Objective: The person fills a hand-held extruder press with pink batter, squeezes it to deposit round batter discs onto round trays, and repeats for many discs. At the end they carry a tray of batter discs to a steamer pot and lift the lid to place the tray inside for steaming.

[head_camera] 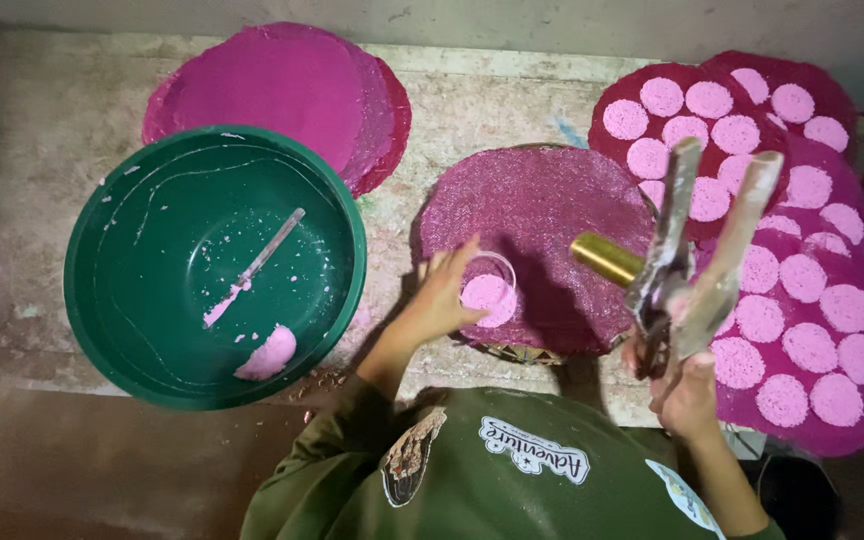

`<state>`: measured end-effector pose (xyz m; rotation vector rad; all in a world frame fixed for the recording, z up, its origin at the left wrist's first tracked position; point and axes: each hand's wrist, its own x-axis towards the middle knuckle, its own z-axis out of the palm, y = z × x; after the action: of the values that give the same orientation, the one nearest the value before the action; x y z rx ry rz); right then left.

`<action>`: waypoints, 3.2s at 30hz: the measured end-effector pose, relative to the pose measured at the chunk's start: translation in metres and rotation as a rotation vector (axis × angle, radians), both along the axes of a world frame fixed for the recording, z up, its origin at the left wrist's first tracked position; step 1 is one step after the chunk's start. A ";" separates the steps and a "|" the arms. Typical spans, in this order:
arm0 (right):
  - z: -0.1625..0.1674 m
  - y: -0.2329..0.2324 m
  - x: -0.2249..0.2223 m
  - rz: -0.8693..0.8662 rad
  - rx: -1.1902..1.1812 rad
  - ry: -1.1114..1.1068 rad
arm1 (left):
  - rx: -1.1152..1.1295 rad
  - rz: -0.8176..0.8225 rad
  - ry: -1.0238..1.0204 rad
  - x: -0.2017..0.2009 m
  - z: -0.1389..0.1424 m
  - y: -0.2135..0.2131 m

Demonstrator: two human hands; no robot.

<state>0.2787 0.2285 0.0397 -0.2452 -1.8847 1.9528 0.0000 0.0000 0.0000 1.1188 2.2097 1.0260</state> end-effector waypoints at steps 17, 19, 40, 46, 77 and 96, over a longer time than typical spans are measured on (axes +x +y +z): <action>-0.054 -0.002 0.013 -0.090 -0.210 -0.001 | 0.199 0.281 0.409 0.033 -0.047 -0.016; -0.056 -0.002 0.014 -0.088 -0.222 0.002 | 0.202 0.282 0.415 0.030 -0.036 -0.007; 0.023 0.022 -0.085 0.597 0.116 -0.910 | 1.497 -0.268 -1.646 -0.020 0.017 0.058; 0.053 0.015 -0.132 0.328 0.633 -1.111 | 1.636 0.107 -1.608 -0.031 0.006 0.059; 0.074 -0.031 -0.146 0.324 0.886 -1.032 | 1.515 0.541 -1.536 -0.042 -0.022 0.056; 0.038 0.013 -0.153 0.085 1.043 -0.744 | 1.517 0.490 -1.527 -0.073 0.014 0.098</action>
<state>0.1252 0.2411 0.0778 -0.6057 -3.1189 0.6838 -0.0727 0.0978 0.0143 -0.1785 0.1941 2.5702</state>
